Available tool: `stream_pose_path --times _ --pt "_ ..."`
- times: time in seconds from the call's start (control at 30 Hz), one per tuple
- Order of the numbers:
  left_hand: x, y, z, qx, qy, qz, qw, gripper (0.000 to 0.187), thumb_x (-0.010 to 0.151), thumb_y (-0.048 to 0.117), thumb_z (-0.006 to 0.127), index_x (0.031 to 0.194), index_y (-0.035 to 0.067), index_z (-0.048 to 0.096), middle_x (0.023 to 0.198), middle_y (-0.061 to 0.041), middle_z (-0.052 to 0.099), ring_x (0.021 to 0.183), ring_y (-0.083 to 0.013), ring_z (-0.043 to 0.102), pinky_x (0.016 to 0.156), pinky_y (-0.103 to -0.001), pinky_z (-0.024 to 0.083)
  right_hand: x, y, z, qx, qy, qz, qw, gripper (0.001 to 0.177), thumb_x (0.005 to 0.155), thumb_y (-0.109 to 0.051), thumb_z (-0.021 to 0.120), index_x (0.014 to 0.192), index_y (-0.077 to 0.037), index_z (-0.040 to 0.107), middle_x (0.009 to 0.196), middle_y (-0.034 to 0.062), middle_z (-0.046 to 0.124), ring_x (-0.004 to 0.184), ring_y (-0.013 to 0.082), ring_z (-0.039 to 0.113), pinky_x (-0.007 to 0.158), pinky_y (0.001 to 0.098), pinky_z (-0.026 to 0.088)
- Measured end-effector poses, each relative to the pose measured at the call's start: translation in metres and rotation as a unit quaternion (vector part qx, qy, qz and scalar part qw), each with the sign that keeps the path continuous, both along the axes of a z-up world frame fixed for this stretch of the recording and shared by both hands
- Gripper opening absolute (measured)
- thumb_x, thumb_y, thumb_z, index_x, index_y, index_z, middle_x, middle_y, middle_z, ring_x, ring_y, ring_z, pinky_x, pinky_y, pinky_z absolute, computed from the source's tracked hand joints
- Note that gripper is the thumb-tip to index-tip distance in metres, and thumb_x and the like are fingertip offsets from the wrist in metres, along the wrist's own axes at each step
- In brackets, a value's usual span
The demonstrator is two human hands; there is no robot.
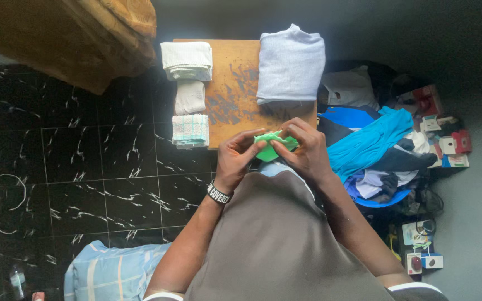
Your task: The person folds multiple garments one by one from a blue laundry basket and places them into neat stacks on a wooden table. Items include a light gray t-shirt, a green cloth, a blue t-shirt, dark gray shorts, light gray shorts, black shorts, and white underwear.
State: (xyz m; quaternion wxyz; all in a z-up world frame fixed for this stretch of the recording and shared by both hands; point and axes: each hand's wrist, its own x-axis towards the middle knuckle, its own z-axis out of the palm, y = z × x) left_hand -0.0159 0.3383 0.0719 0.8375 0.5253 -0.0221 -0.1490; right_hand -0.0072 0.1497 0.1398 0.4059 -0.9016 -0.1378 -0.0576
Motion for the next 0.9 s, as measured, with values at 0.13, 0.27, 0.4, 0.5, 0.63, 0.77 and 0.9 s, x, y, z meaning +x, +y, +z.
stream_pose_path --times 0.13,0.27,0.4,0.5,0.63,0.77,0.9 --pt "0.001 0.001 -0.005 0.063 0.0 0.039 0.997 0.026 0.102 0.014 0.069 0.123 -0.001 0.073 0.112 -0.011 0.077 0.1 -0.012 0.071 0.088 -0.026 0.057 0.004 -0.007 0.0 -0.008 -0.005 0.02 1.0 0.024 0.083 -0.016 0.082 0.09 0.0 0.067 0.098 0.0124 0.069 0.086 0.0291 0.072 0.073 0.0371 0.055" --pt "0.007 0.005 -0.007 0.066 -0.023 0.073 0.995 0.02 0.1 0.011 0.068 0.117 0.001 0.072 0.111 -0.01 0.078 0.102 -0.0126 0.073 0.089 -0.026 0.059 0.014 -0.024 0.005 -0.05 -0.014 0.052 0.997 0.028 0.081 -0.021 0.085 0.088 -0.001 0.068 0.097 0.0112 0.069 0.088 0.0304 0.071 0.075 0.0379 0.054" --pt "0.008 0.005 -0.006 0.119 -0.098 0.102 0.983 0.018 0.1 0.007 0.069 0.117 0.0 0.072 0.111 -0.01 0.076 0.104 -0.0142 0.073 0.091 -0.027 0.058 0.012 -0.036 0.003 -0.065 0.004 0.063 0.996 0.031 0.082 -0.024 0.086 0.096 -0.002 0.068 0.097 0.0086 0.072 0.088 0.0268 0.071 0.076 0.0364 0.055" --pt "0.01 0.007 -0.003 0.094 -0.074 0.109 0.987 0.017 0.101 0.005 0.069 0.117 0.001 0.073 0.108 -0.01 0.077 0.1 -0.0146 0.073 0.089 -0.028 0.059 0.01 -0.038 -0.009 0.095 0.074 0.042 0.992 0.043 0.085 -0.029 0.085 0.11 -0.002 0.062 0.097 0.0067 0.071 0.092 0.0175 0.071 0.082 0.0326 0.056" --pt "0.017 0.008 0.002 0.016 -0.054 0.134 0.989 0.018 0.102 0.006 0.069 0.119 0.001 0.071 0.108 -0.011 0.075 0.099 -0.0141 0.071 0.087 -0.028 0.058 0.014 -0.032 -0.043 0.363 0.209 0.109 0.902 0.068 0.081 -0.032 0.085 0.136 -0.008 0.051 0.112 0.0009 0.067 0.117 0.0139 0.065 0.097 0.0315 0.055" --pt "0.03 0.006 0.007 -0.035 -0.017 0.161 0.986 0.025 0.101 0.008 0.071 0.124 -0.002 0.067 0.109 -0.012 0.076 0.098 -0.0158 0.072 0.085 -0.029 0.059 0.006 -0.021 -0.079 0.327 0.322 0.109 0.882 0.052 0.088 -0.024 0.082 0.131 0.001 0.066 0.123 0.0051 0.07 0.116 0.0152 0.063 0.103 0.0336 0.05" --pt "0.031 0.011 0.008 -0.143 0.072 0.135 0.978 0.048 0.106 0.016 0.069 0.148 0.001 0.054 0.109 -0.007 0.07 0.09 -0.0121 0.066 0.076 -0.027 0.055 -0.01 -0.014 -0.086 0.46 0.357 0.067 0.81 0.045 0.096 -0.024 0.074 0.131 0.003 0.065 0.12 0.0062 0.072 0.113 0.0148 0.065 0.101 0.0333 0.051"
